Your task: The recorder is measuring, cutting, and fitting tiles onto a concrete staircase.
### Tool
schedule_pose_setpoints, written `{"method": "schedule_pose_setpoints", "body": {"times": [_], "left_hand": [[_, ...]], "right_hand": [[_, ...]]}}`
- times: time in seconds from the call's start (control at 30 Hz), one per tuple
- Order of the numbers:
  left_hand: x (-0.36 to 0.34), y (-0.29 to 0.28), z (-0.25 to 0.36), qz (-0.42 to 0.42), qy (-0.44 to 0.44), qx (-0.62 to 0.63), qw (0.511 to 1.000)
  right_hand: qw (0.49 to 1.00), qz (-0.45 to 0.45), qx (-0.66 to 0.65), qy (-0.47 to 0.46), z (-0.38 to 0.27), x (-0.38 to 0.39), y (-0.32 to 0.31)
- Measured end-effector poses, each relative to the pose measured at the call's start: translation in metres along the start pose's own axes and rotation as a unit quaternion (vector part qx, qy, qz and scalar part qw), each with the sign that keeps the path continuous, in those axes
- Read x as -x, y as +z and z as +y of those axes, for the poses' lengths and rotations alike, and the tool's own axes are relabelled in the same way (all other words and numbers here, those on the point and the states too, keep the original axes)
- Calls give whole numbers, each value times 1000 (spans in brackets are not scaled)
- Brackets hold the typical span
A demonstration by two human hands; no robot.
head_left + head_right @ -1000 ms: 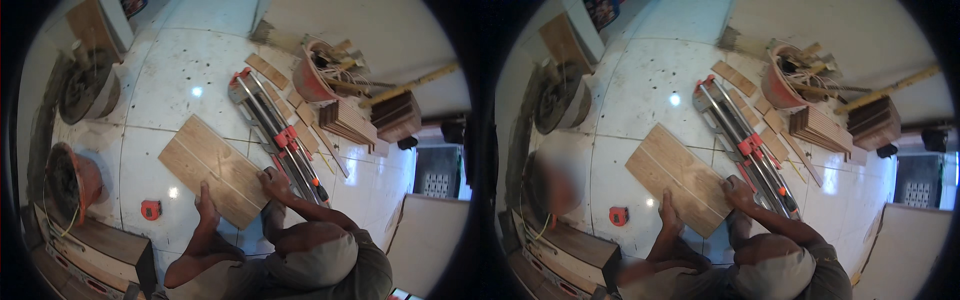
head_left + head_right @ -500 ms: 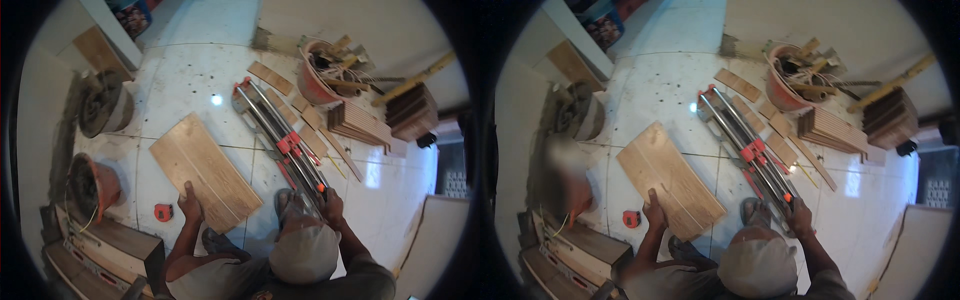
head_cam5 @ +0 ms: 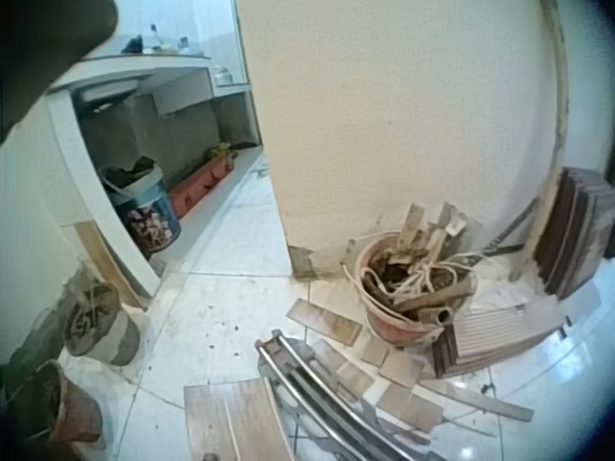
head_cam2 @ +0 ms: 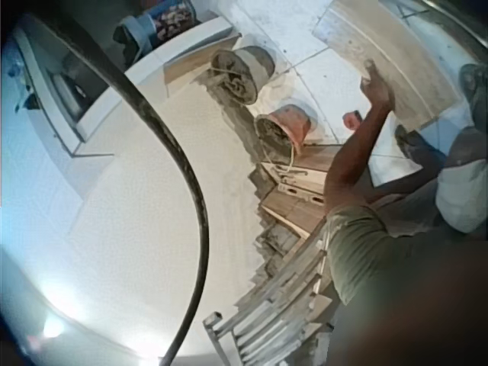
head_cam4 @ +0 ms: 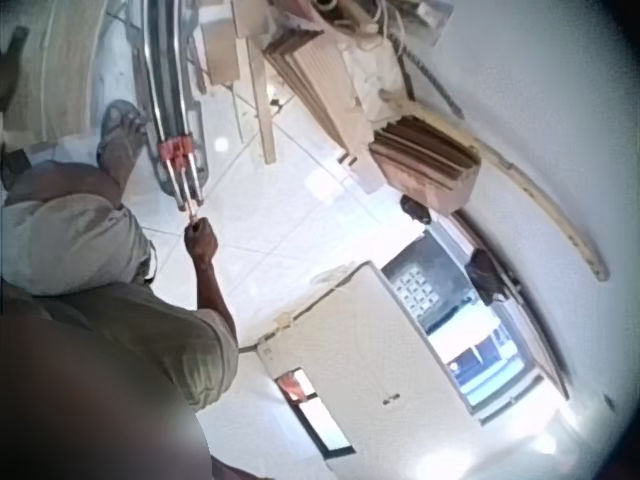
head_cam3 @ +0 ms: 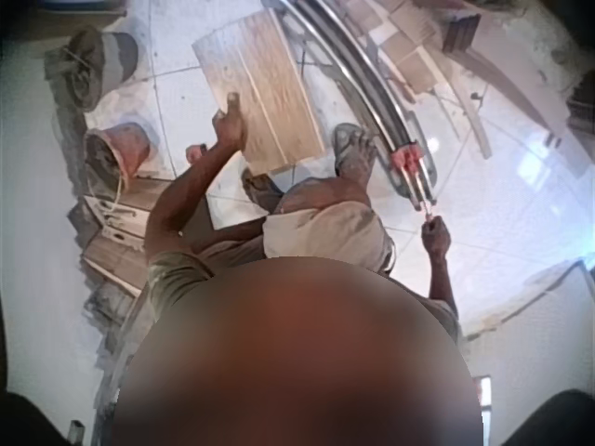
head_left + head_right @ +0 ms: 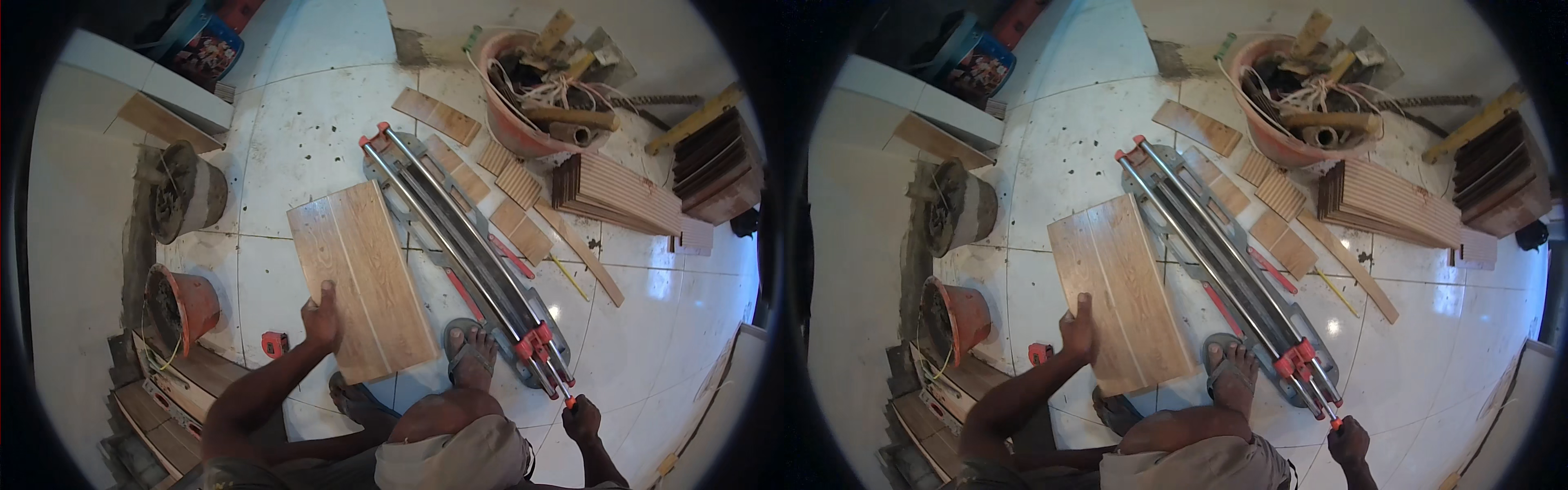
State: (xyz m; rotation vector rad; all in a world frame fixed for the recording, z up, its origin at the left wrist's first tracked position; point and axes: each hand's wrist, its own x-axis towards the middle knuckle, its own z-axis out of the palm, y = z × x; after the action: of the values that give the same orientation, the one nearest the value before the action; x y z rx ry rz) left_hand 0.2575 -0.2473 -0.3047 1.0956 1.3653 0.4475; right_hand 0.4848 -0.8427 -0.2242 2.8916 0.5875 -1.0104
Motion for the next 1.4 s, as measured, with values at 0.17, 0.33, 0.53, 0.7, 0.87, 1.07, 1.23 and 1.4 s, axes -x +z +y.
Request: {"method": "schedule_pose_setpoints", "body": {"times": [0.17, 0.33, 0.53, 0.7, 0.87, 1.07, 1.23, 1.4], "left_hand": [[17, 72, -28, 17, -1, 103, 995], [28, 120, -30, -10, -41, 152, 988], [31, 168, -41, -7, -50, 151, 987], [34, 190, -54, 35, -52, 210, 976], [33, 201, -53, 32, -52, 232, 971], [33, 198, -49, 21, -65, 236, 969], [30, 192, -54, 23, -39, 249, 967], [29, 191, -55, -2, -58, 275, 960]], "right_hand": [[989, -106, -44, 93, 34, -15, 26], [965, -255, -25, 50, 36, -47, 6], [947, -289, 57, -129, -46, -126, -80], [967, 26, -224, -121, -141, -176, -100], [945, -17, -286, -156, -153, -216, -65], [933, -67, -304, -180, -160, -229, -47], [938, -65, -286, -185, -168, -229, -44], [903, -57, -410, -111, -168, -229, -28]]}}
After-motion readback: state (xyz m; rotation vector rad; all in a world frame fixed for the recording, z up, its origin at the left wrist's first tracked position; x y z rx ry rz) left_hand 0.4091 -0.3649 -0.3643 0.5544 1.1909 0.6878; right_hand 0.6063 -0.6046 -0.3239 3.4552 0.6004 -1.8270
